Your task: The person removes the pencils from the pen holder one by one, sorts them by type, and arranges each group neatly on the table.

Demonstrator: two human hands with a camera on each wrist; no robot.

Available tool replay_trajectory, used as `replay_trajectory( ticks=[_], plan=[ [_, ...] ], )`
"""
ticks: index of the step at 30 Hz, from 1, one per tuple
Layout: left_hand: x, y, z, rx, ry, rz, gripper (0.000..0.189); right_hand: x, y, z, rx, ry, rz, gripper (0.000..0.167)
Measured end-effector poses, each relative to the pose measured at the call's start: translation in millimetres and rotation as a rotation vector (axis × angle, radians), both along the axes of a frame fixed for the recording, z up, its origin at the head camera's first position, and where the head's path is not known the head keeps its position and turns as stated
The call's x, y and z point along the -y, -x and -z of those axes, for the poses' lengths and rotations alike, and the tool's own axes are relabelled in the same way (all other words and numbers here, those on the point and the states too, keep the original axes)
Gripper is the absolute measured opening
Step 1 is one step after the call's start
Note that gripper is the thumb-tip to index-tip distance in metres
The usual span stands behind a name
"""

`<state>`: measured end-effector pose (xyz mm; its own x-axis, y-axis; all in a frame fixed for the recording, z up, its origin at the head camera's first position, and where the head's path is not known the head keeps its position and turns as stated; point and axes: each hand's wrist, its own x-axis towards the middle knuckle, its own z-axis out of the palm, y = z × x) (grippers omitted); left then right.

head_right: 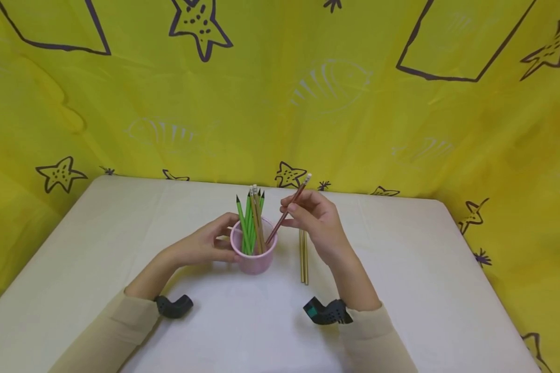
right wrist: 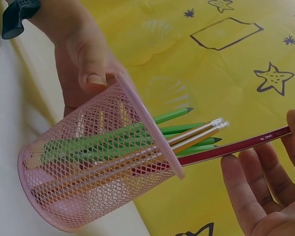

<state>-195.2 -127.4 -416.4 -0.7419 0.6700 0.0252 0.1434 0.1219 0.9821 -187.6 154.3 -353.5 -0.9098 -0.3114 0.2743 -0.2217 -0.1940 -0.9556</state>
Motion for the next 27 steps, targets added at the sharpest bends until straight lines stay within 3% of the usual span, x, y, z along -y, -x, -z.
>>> replay_trajectory(
  ticks=[27],
  plan=[
    [0.7,-0.5,-0.9,-0.012,0.006,-0.002,0.069,-5.3,1.9,-2.9,-0.003,0.092,-0.031,0.018]
  ],
)
